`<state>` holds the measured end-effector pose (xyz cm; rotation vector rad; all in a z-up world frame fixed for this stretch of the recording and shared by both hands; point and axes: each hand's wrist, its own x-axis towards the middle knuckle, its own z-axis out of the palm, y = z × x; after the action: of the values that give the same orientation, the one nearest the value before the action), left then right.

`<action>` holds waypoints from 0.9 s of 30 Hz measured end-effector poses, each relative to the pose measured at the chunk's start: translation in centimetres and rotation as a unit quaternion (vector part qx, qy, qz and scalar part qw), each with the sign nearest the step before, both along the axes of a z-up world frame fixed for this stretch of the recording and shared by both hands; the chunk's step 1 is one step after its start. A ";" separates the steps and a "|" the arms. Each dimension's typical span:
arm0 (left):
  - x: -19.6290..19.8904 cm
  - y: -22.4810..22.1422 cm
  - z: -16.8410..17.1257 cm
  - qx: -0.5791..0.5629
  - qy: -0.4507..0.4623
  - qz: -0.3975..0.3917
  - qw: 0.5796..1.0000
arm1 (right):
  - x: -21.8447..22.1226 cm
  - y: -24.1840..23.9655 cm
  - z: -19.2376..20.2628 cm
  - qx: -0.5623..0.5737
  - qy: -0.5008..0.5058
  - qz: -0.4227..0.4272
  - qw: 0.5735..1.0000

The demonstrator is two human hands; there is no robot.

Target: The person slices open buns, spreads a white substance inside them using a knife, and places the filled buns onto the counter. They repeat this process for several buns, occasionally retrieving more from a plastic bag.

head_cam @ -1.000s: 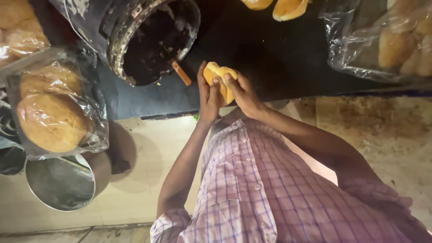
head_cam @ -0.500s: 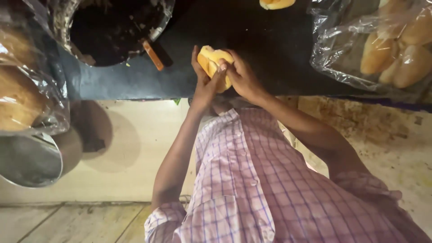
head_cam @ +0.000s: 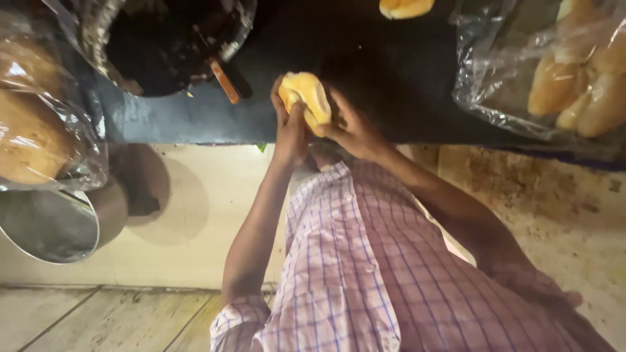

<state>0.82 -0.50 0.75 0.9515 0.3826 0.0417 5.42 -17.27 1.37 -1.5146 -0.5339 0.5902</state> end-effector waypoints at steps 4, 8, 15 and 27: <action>-0.2 0.0 0.5 -0.087 0.051 -0.015 0.995 | -0.4 -0.9 -2.1 -0.079 0.052 -0.004 0.996; 0.1 0.1 1.1 -0.101 0.061 -0.024 0.993 | 0.0 -1.7 -2.5 -0.055 -0.009 0.026 0.998; 0.0 -0.2 -0.2 -0.114 0.053 -0.036 0.991 | 0.5 -2.4 -2.6 -0.058 0.010 0.044 0.997; 0.0 -0.4 0.3 -0.101 0.060 -0.069 0.991 | 0.0 -1.6 -1.5 -0.117 -0.086 -0.049 0.988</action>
<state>0.77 -0.87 1.09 0.7797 0.4222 -0.1791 5.40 -18.91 -0.11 -1.8152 -0.5314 0.4592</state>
